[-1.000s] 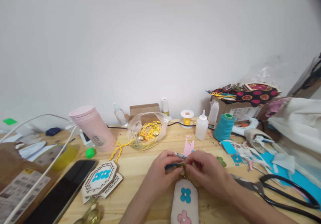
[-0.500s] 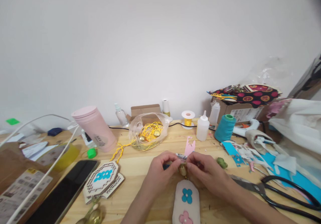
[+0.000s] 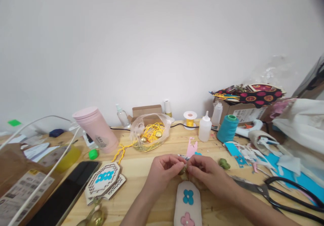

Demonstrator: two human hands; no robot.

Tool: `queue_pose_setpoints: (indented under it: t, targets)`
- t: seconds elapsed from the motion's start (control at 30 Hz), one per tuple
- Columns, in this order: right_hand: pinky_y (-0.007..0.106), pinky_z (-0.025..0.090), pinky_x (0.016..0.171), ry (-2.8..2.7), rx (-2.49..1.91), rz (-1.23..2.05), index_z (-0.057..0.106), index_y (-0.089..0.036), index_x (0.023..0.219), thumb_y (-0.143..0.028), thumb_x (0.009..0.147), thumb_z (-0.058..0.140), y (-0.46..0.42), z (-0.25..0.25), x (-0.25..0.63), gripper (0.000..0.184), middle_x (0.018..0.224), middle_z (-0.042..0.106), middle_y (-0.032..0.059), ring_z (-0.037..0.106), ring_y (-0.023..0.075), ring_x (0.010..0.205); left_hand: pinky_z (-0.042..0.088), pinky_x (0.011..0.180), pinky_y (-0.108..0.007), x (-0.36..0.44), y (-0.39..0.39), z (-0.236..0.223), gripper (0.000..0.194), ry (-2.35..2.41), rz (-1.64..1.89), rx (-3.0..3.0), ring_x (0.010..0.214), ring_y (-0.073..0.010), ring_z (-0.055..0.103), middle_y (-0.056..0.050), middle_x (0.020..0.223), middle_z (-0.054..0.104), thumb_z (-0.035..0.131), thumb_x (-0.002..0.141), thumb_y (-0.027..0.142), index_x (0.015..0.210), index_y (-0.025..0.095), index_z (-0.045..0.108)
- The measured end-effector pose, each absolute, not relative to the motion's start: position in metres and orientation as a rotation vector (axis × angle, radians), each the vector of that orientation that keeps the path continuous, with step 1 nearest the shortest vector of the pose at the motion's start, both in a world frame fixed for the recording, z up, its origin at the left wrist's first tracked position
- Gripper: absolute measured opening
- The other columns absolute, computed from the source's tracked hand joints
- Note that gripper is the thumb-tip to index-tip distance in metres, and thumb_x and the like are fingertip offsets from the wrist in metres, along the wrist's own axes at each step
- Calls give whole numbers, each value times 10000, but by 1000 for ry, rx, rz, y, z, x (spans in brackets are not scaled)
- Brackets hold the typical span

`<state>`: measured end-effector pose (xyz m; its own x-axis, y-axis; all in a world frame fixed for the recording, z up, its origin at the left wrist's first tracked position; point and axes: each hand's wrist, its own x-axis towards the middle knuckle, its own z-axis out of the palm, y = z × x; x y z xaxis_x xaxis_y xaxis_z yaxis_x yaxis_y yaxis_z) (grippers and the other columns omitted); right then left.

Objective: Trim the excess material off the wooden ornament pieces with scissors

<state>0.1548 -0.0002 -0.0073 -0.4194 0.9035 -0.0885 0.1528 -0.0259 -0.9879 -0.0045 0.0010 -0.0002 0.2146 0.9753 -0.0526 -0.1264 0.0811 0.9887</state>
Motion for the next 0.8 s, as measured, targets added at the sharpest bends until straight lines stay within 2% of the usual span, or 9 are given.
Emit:
queue_pose_setpoints:
  t: [0.1,0.17,0.23,0.43,0.67,0.8]
  targets:
    - [179,234,415,-1630,-1154,1478,502,-156,658,-324,762,488,-1,-1,153,198,530,406,-59,315,61,470,412,548,-186,-5,0,0,102,1006,1045,1124,574,-87,550,-27,634,666,667,637,211,576,132,647]
    - [182,260,432,-1662,-1169,1430,530,-149,653,-317,758,487,-1,1,152,203,543,443,-45,346,68,487,342,434,-159,-4,1,-1,143,1032,1038,1126,439,-45,455,16,489,592,661,647,234,560,124,634]
    - [192,290,456,-1740,-1185,1301,571,-152,671,-304,764,474,-1,2,152,203,562,496,-27,383,82,507,311,397,-157,-3,1,-1,167,1051,1033,1125,393,-35,408,40,428,534,657,654,259,568,119,627]
    - [217,331,515,-2041,-1180,697,634,-198,673,-182,739,490,-2,-2,155,160,603,565,-5,451,108,559,409,467,-185,0,3,-4,181,1039,1032,1013,436,-60,502,27,485,600,732,568,237,607,130,591]
    - [219,368,554,-2064,-1068,470,647,-203,712,-151,727,508,2,-4,157,149,657,604,15,506,118,611,443,488,-162,-6,3,-6,139,1007,996,1036,531,-73,573,0,591,664,721,590,179,667,124,620]
    - [221,375,553,-2083,-1045,406,649,-210,735,-178,749,498,2,-5,158,155,667,607,22,518,125,629,425,430,-142,-8,4,-4,129,1062,1018,1032,526,-72,565,2,613,673,720,586,183,649,136,619]
